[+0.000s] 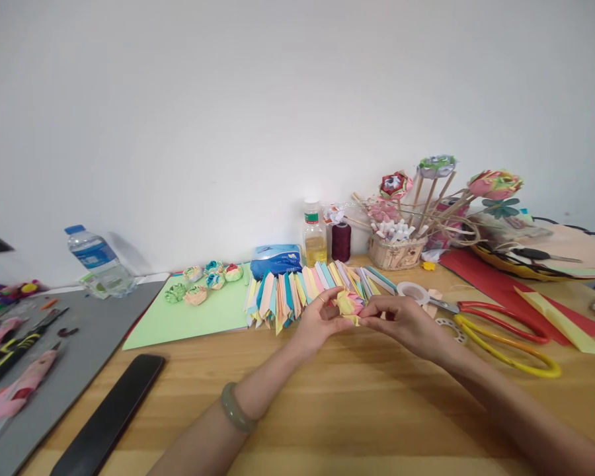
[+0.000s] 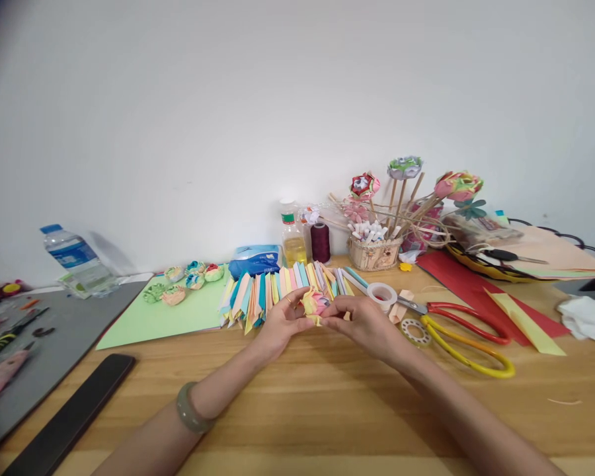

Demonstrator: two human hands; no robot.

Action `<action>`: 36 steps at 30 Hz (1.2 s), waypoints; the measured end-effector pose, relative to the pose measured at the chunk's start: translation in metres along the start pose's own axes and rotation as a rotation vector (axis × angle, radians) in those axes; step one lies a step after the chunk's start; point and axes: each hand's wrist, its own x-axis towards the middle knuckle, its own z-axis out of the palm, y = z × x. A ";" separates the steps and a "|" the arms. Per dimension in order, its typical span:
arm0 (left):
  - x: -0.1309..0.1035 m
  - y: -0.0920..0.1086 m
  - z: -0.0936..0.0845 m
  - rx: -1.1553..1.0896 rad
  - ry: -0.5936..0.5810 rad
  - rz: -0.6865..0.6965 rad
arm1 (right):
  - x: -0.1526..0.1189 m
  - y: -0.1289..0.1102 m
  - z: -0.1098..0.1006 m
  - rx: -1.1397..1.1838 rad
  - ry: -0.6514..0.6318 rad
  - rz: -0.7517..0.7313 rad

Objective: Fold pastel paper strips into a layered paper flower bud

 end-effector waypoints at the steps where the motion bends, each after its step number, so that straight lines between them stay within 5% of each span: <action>1: 0.000 0.000 0.000 0.000 -0.013 -0.011 | 0.000 -0.001 -0.001 0.005 -0.009 -0.001; 27: 0.000 0.002 0.003 0.014 0.040 0.011 | -0.002 0.003 0.003 -0.038 0.006 -0.047; 36: -0.001 0.005 0.004 0.026 0.045 -0.078 | -0.001 0.002 0.001 0.060 -0.013 -0.003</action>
